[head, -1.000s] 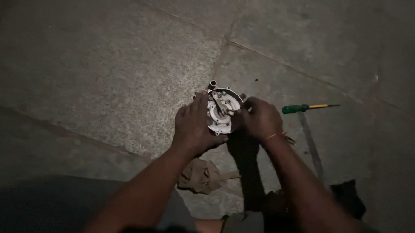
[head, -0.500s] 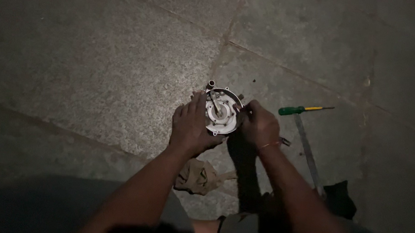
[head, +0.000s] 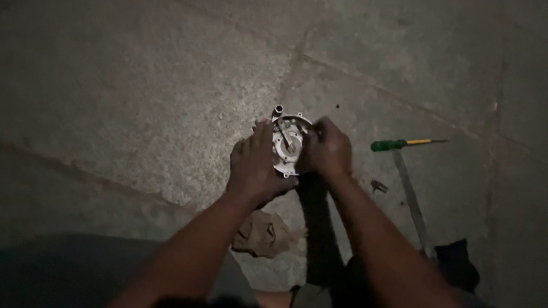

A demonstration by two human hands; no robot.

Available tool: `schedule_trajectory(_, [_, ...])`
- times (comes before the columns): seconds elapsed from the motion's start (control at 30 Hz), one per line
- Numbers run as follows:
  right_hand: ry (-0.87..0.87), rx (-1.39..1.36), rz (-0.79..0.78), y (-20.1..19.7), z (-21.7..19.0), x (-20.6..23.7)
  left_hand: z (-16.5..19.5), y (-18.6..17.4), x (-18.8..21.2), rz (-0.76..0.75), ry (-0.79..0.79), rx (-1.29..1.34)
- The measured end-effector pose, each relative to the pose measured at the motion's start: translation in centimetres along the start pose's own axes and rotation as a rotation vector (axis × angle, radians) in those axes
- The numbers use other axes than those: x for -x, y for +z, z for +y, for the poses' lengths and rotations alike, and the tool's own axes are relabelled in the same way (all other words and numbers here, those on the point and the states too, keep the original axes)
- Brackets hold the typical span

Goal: The person cleans a circular metal mechanical part by hand using a cloth. They repeatedly wipe the inner surfaces and edges of the component while holding it steady with the other hand.

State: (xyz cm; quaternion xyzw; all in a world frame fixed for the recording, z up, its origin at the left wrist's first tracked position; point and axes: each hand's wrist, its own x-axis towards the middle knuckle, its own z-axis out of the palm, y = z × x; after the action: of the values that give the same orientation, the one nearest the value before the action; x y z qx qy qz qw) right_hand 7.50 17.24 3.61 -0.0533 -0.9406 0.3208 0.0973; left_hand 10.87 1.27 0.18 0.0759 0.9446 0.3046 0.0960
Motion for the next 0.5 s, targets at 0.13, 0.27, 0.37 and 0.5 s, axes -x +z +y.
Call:
schedule_trajectory(0.13, [-0.057,0.165,-0.085,-0.5,0.1,-1.1,0.0,-0.1,-0.3,-0.012,-0.014,0.010])
schedule_trajectory(0.27, [0.064,0.155,-0.064,-0.1,0.1,-1.0,-0.2,-0.1,-0.3,0.024,0.031,-0.002])
schedule_trajectory(0.37, [0.000,0.136,-0.066,0.7,0.2,-0.5,-0.2,0.1,-0.1,0.034,0.001,0.006])
schedule_trajectory(0.5, [-0.162,0.239,-0.054,0.7,0.2,-0.4,-0.3,0.2,0.2,0.057,0.031,0.051])
